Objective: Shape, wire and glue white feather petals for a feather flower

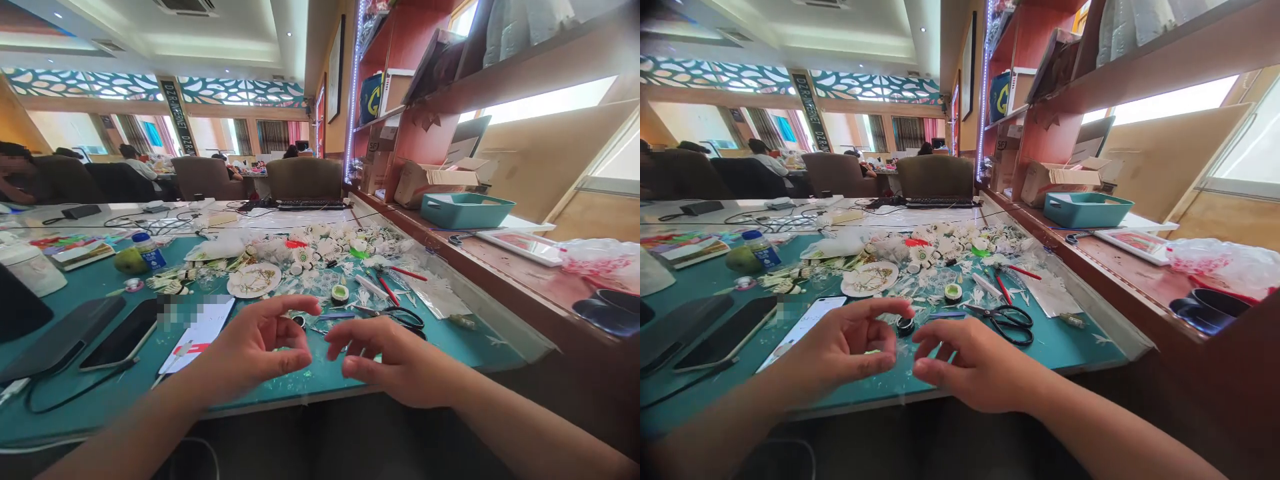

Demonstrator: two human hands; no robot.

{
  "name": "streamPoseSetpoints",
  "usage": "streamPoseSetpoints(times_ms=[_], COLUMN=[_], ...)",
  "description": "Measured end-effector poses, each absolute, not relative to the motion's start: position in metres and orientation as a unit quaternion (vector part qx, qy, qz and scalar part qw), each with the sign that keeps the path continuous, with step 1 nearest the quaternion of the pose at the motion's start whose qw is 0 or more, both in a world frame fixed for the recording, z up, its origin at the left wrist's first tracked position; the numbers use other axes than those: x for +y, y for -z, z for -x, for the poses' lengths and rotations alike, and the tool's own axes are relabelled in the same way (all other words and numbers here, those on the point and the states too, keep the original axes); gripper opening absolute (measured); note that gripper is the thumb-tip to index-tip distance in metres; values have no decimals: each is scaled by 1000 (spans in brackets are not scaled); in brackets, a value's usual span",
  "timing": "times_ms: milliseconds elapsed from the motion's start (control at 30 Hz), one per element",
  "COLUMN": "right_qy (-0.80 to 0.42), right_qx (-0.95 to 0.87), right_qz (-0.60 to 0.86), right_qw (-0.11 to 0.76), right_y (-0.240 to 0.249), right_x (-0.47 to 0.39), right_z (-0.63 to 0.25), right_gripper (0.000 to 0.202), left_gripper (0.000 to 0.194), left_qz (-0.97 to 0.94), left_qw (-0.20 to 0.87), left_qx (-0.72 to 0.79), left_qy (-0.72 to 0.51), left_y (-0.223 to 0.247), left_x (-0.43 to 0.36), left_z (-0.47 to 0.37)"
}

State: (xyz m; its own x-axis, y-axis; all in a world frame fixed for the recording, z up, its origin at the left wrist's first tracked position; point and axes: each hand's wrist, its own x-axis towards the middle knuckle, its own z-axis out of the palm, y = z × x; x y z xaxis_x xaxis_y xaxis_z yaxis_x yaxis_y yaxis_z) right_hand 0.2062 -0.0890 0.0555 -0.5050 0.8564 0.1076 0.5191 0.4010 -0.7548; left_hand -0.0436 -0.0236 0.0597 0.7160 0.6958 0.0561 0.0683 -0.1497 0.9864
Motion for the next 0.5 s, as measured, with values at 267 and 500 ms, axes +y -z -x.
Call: streamPoseSetpoints(times_ms=[267, 500], right_qy=[-478, -493], right_qx=[-691, -687], right_qz=[443, 452], right_qw=[313, 284], right_y=[-29, -41], right_x=[-83, -70], right_z=[-197, -221], right_gripper=[23, 27], left_gripper=[58, 49], left_qz=[-680, -721], left_qw=[635, 576], left_qx=[283, 310], left_qy=[-234, -229], left_y=[-36, -25], left_x=[-26, -23], left_z=[34, 32])
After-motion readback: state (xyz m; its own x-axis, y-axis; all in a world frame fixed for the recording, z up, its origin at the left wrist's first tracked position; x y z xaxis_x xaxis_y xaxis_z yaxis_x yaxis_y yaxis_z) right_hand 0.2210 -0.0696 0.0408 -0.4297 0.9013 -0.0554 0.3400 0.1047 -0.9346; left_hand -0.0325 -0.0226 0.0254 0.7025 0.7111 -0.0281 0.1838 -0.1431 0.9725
